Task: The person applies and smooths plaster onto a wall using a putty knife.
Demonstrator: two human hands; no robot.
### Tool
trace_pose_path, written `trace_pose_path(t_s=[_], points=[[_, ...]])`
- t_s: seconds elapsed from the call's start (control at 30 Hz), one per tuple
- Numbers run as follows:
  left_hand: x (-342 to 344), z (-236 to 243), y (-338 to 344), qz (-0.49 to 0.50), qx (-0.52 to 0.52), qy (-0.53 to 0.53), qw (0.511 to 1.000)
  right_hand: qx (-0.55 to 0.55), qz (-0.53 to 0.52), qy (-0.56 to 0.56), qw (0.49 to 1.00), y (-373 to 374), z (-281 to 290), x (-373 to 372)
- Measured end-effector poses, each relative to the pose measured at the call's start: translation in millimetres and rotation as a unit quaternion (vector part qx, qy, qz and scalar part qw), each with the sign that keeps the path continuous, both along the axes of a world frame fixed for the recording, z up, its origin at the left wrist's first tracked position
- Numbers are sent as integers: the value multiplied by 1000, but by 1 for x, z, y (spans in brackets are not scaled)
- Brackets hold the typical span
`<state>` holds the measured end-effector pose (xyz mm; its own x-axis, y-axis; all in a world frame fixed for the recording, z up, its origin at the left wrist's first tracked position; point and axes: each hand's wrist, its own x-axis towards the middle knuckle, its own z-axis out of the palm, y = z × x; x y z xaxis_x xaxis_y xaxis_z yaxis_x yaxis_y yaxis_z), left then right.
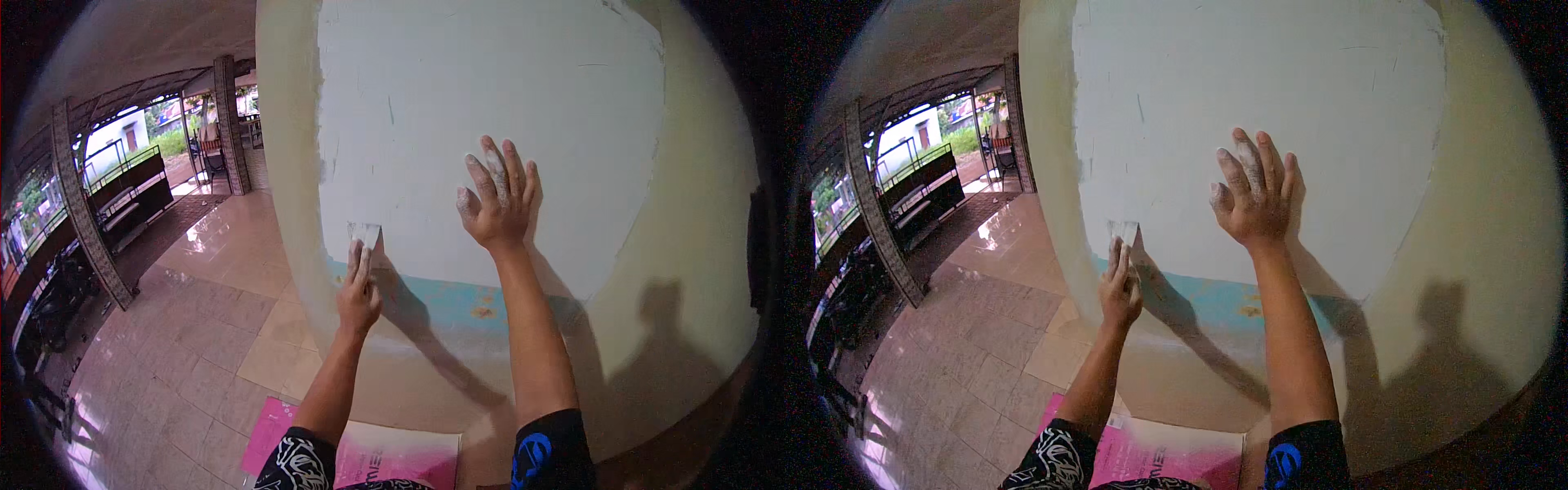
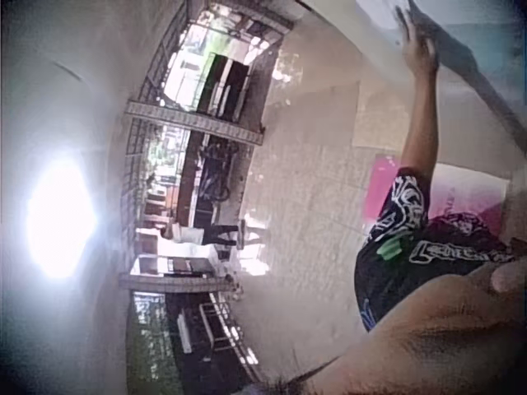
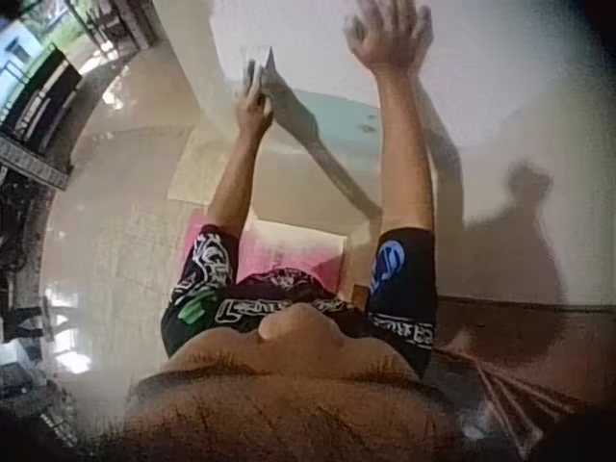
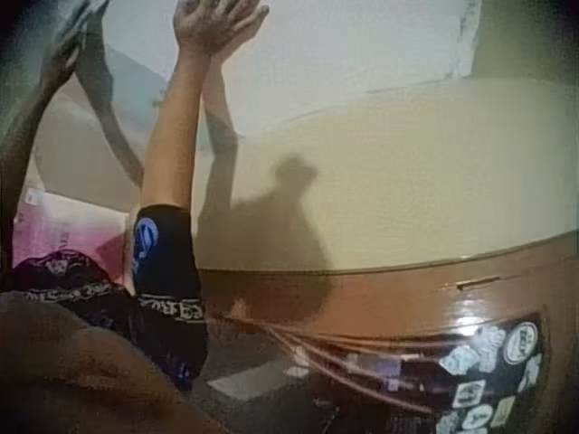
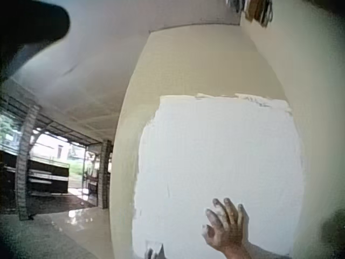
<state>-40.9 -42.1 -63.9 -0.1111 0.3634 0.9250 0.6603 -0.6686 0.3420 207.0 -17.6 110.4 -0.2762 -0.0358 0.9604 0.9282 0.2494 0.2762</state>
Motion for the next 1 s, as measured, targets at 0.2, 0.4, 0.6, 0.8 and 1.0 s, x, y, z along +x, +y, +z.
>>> trace_pose_path(t_s=[0.2,0.4,0.6,0.8,1.0], points=[[-1,54,14,21,53,13,998,-58,-9,-25,998,-3,-12,4],[-4,-30,6,18,-16,23,999,-76,-6,-71,994,-15,-16,33],[21,67,7,6,29,19,999,-77,-38,-110,990,-18,-11,51],[22,-39,-6,25,-34,23,999,-76,-7,-99,992,-12,-14,42],[36,47,1,27,13,4,1000,-46,1,-96,994,-11,-14,45]])
